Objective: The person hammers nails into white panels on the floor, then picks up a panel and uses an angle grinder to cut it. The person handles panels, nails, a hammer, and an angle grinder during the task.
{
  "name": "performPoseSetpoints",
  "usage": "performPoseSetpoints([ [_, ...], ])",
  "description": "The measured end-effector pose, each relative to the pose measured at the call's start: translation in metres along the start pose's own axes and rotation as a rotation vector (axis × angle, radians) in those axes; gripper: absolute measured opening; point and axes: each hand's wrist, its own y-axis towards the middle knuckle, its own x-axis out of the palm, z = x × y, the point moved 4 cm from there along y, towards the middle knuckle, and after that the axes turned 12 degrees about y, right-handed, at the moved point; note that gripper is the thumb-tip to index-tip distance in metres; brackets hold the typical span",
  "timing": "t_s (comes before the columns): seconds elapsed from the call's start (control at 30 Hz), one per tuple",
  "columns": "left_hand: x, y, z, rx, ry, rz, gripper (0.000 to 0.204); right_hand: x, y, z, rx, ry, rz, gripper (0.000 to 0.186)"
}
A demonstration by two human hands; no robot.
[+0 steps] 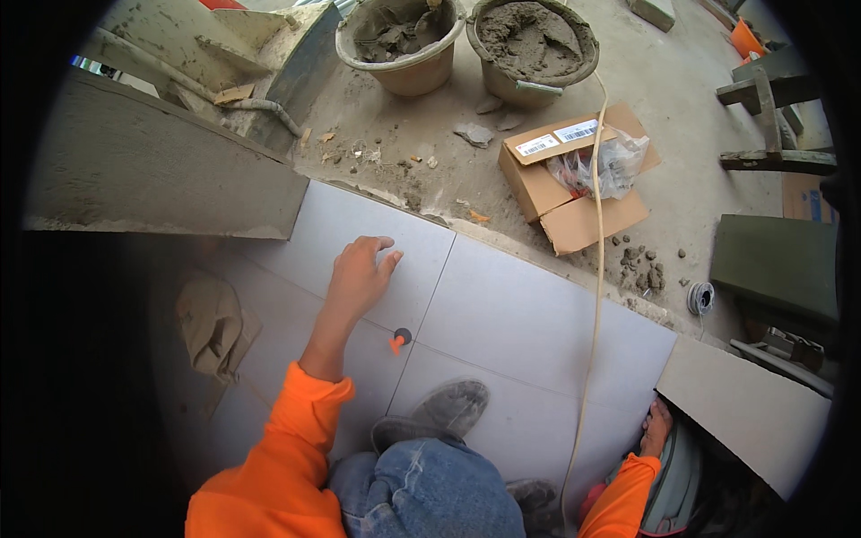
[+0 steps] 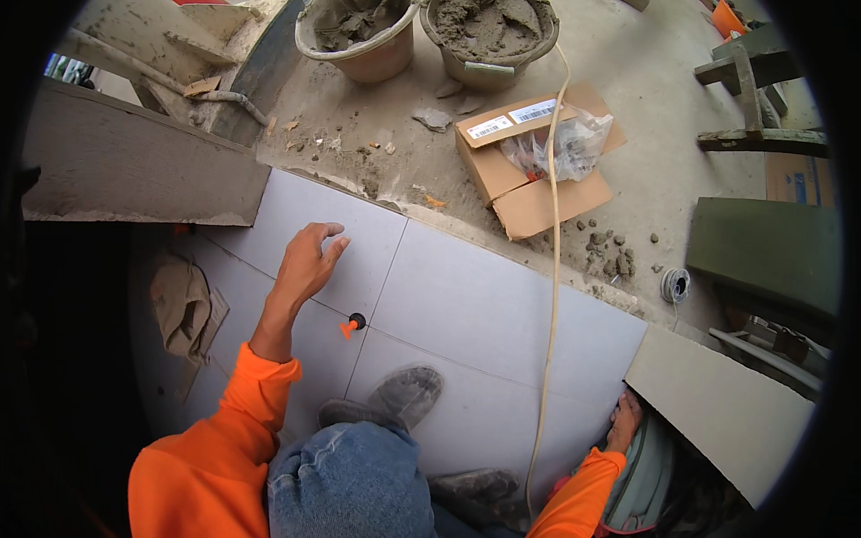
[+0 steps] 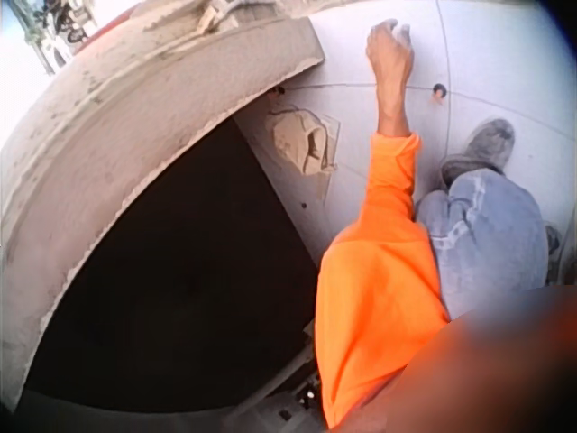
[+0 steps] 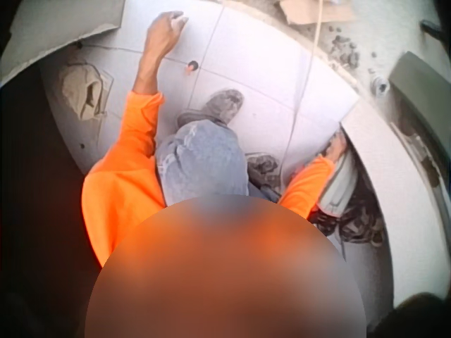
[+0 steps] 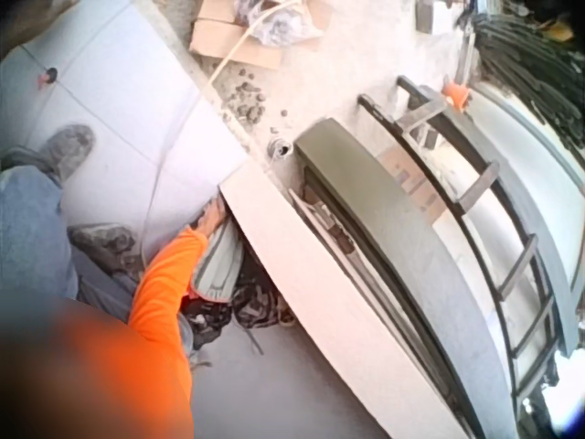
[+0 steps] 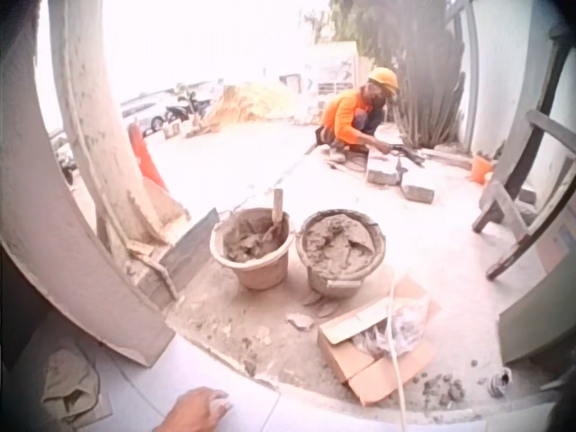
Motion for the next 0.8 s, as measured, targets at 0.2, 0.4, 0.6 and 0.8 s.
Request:
performPoseSetpoints([
  [0.2,0.016,0.007,0.008,0.098,0.020,-0.103,0.033,0.001,-0.001,-0.003,0.008,-0.002,0.024,0.032],
  [0.4,0.038,0.012,0.036,0.293,0.027,-0.259,0.040,0.002,-0.006,-0.001,-0.012,0.024,-0.010,0.036],
  [0.6,0.059,0.009,0.061,0.316,0.310,-0.326,0.055,0.007,-0.008,0.002,-0.022,-0.070,0.037,0.037],
  [0.8,0.083,0.002,0.054,0.302,0.456,-0.496,0.071,0.014,-0.012,-0.006,-0.046,-0.047,0.053,0.032],
])
